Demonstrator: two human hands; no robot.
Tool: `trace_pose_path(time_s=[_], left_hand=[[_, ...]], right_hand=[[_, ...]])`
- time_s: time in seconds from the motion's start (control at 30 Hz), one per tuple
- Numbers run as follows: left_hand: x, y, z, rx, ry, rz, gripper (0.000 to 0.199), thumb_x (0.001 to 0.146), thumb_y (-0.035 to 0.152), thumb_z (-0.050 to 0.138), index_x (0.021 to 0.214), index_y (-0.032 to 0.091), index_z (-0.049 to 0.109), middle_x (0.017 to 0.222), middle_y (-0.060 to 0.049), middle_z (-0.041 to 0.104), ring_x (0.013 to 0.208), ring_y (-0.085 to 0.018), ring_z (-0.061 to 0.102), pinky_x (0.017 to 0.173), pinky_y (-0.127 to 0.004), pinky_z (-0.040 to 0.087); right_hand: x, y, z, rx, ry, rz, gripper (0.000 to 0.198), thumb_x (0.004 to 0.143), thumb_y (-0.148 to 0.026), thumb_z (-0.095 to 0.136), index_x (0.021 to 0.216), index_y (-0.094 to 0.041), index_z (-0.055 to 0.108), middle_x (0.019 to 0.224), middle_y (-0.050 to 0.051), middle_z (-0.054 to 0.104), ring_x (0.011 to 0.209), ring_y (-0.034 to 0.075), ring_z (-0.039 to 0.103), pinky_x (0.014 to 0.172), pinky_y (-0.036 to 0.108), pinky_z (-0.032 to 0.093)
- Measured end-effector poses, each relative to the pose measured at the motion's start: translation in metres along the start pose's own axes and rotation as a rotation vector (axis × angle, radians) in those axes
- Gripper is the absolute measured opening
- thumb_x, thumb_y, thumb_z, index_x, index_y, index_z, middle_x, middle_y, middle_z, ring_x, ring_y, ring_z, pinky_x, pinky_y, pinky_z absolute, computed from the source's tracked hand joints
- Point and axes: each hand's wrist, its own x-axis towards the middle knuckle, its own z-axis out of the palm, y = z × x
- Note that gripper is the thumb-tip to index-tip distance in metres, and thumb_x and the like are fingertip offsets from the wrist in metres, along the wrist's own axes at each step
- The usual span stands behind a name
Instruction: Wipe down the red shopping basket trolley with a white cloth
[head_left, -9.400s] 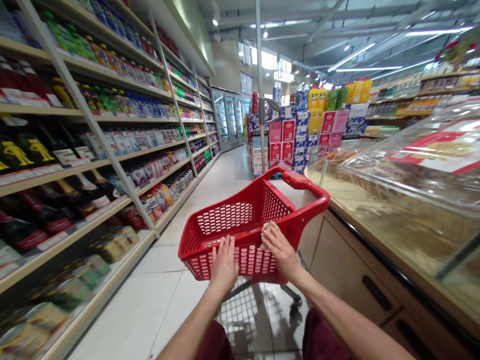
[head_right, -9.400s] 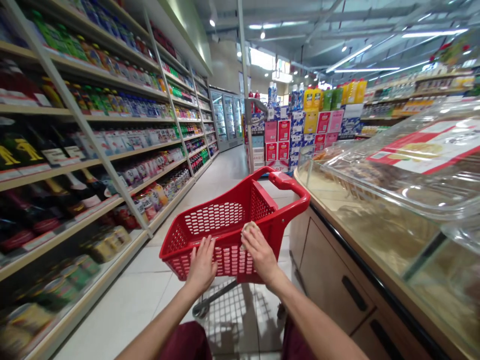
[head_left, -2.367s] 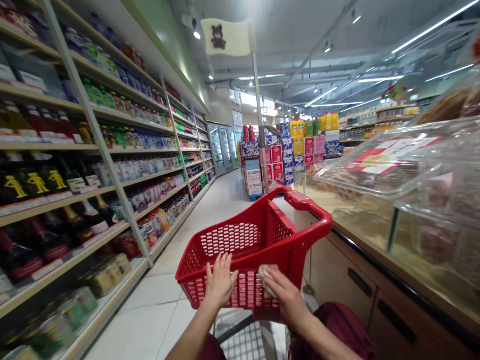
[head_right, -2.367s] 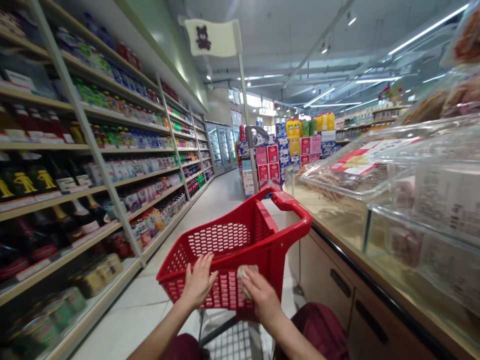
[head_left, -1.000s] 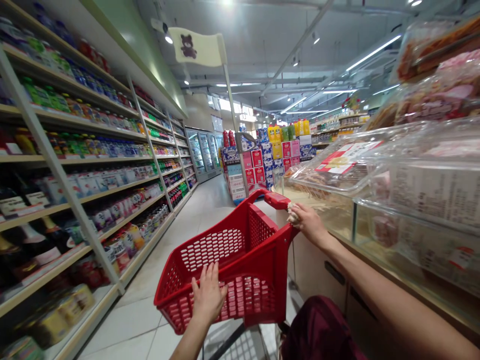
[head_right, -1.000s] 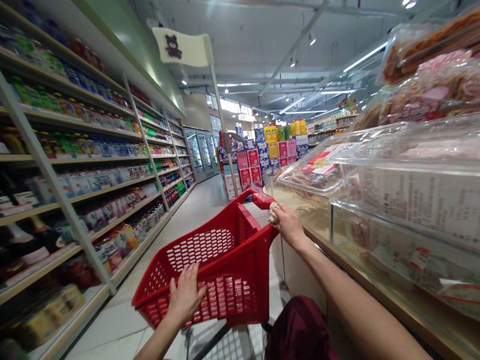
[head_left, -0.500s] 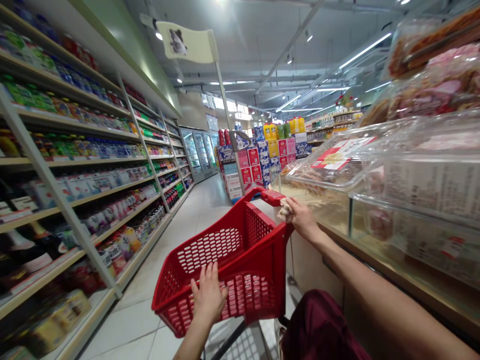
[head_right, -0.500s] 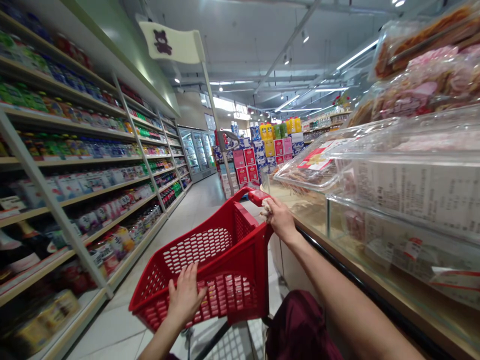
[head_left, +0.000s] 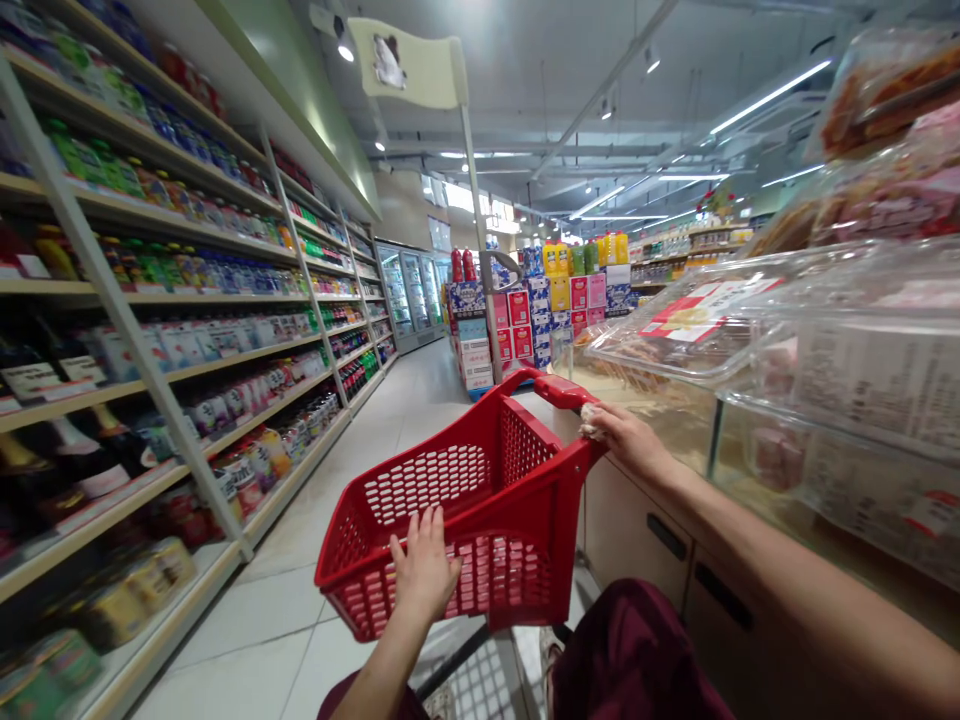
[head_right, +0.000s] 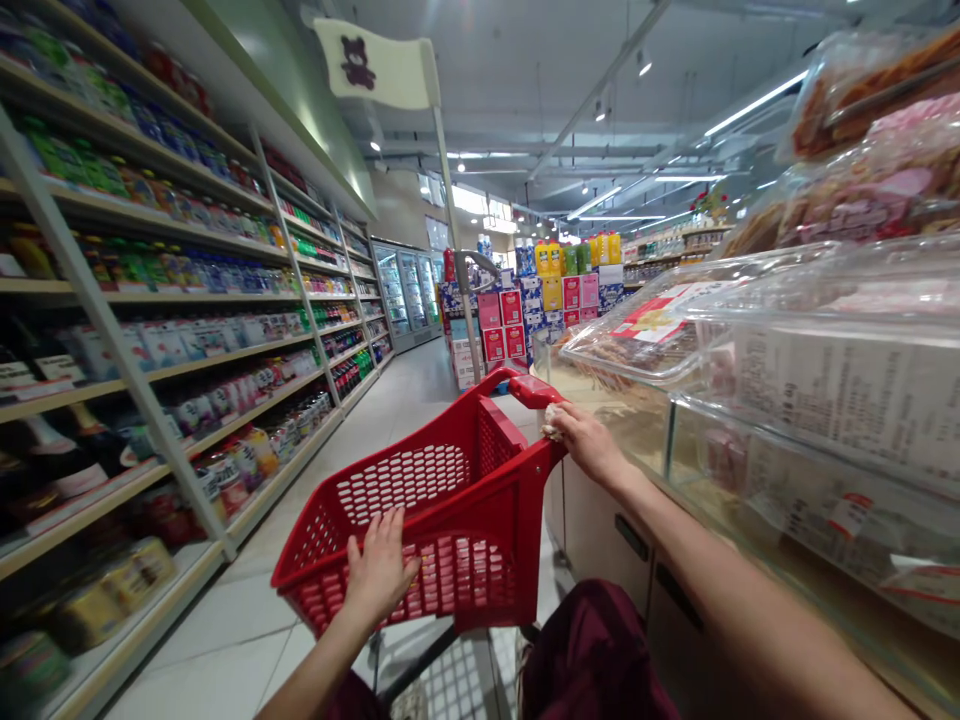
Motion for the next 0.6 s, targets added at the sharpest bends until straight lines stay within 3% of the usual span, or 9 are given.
trace_pose_path(time_s=[0.2, 0.4, 0.53, 0.6], left_hand=[[0.002, -0.001, -0.002, -0.011, -0.012, 0.003, 0.066, 0.072, 0.028, 0.038, 0.133, 0.011, 0.021, 0.14, -0.01, 0.026, 0.128, -0.026, 0.019, 0.101, -0.054, 0.014], [0.002, 0.007, 0.003, -0.02, 0.012, 0.001, 0.067, 0.071, 0.029, 0.038, 0.133, 0.012, 0.02, 0.14, -0.01, 0.025, 0.129, -0.027, 0.018, 0.101, -0.055, 0.013], [0.002, 0.01, 0.004, -0.034, 0.005, 0.003, 0.068, 0.069, 0.026, 0.038, 0.133, 0.012, 0.019, 0.14, -0.009, 0.026, 0.129, -0.026, 0.018, 0.101, -0.055, 0.013], [0.001, 0.011, 0.003, -0.035, 0.01, 0.011, 0.069, 0.068, 0.024, 0.038, 0.133, 0.012, 0.019, 0.14, -0.009, 0.026, 0.129, -0.026, 0.018, 0.101, -0.054, 0.013]], right_hand=[[-0.02, -0.037, 0.032, 0.025, -0.049, -0.208, 0.03, 0.083, -0.012, 0.04, 0.1, -0.025, 0.061, 0.12, 0.004, 0.054, 0.111, 0.018, 0.047, 0.093, 0.037, 0.039], [-0.015, -0.016, 0.03, -0.098, 0.14, 0.049, 0.031, 0.083, -0.012, 0.038, 0.098, -0.02, 0.064, 0.117, 0.01, 0.055, 0.112, 0.025, 0.046, 0.093, 0.048, 0.037], [-0.015, -0.038, 0.046, -0.059, 0.044, -0.134, 0.029, 0.084, -0.014, 0.04, 0.097, -0.024, 0.063, 0.117, 0.005, 0.056, 0.111, 0.022, 0.046, 0.093, 0.044, 0.038], [-0.015, -0.037, 0.046, -0.075, 0.035, -0.143, 0.028, 0.084, -0.013, 0.041, 0.097, -0.024, 0.063, 0.115, 0.005, 0.057, 0.11, 0.023, 0.047, 0.092, 0.044, 0.038]])
